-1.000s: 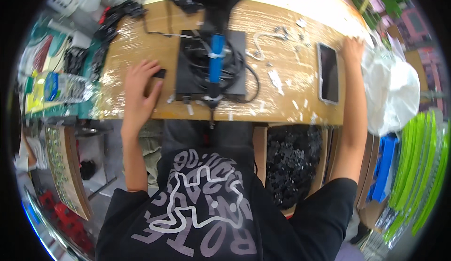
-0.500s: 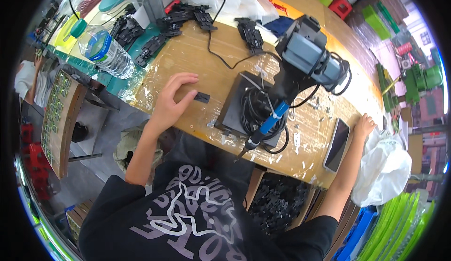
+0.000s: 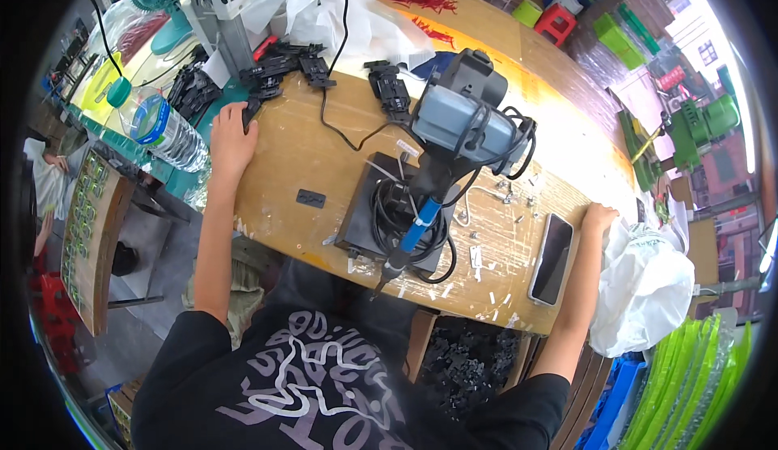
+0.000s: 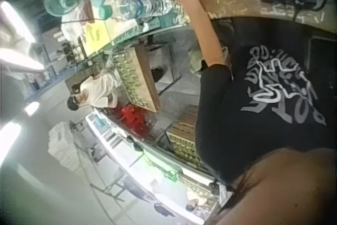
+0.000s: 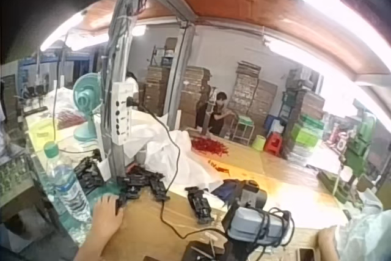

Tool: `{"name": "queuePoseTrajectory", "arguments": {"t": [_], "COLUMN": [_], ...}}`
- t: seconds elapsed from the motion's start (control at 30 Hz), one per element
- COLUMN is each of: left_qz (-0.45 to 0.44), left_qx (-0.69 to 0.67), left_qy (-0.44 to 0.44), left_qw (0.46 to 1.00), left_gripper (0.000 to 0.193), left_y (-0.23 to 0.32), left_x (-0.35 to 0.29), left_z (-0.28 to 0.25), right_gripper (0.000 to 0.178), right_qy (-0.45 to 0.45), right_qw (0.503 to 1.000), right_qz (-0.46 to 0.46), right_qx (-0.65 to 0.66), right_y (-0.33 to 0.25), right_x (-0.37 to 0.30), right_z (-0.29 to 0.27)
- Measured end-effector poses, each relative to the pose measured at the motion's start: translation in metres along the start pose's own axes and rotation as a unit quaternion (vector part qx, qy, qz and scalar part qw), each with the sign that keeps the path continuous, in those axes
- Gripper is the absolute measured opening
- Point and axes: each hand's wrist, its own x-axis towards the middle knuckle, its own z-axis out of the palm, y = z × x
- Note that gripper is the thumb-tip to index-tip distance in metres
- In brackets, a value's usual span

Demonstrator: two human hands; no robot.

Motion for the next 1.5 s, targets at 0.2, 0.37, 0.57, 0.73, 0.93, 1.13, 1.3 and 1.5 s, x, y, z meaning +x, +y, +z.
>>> {"name": "queuePoseTrajectory", "arguments": {"t": [0.2,0.37,0.57,0.73,0.93,1.13,1.3,1.5], "left_qz": [0.010,0.005,-0.009,-0.024,-0.162,-0.295,-0.320,-0.320], "left_qx": [-0.090,-0.119,-0.156,-0.199,-0.488,-0.698,-0.763,-0.846], "left_qy": [0.026,0.051,0.037,-0.018,-0.123,-0.176,-0.183,-0.254], "left_qw": [0.996,0.992,0.987,0.980,0.849,0.628,0.531,0.342], "left_gripper": [0.028,0.026,0.026,0.026,0.027,0.032,0.036,0.046], "left_y": [0.001,0.004,0.013,0.018,0.019,0.057,0.069,0.072], "left_x": [0.000,-0.002,-0.012,-0.035,-0.068,-0.091,-0.110,-0.118], "left_z": [-0.003,-0.009,-0.024,-0.053,-0.067,-0.084,-0.092,-0.094], "right_gripper": [0.026,0.026,0.006,0.012,0.013,0.016,0.016,0.013], "right_qy": [-0.011,-0.033,0.303,0.269,0.183,0.093,0.024,0.012], "right_qw": [0.999,0.999,0.870,0.718,0.519,0.352,0.342,0.338], "right_qz": [0.010,-0.025,-0.016,-0.046,-0.013,0.069,0.048,0.056], "right_qx": [-0.037,-0.002,0.390,0.640,0.835,0.929,0.938,0.939], "right_y": [-0.004,-0.002,-0.005,-0.006,-0.023,-0.042,-0.051,-0.072], "right_x": [-0.006,-0.021,-0.070,-0.155,-0.254,-0.320,-0.347,-0.360], "right_z": [-0.002,-0.031,-0.055,-0.107,-0.115,-0.125,-0.139,-0.128]}}
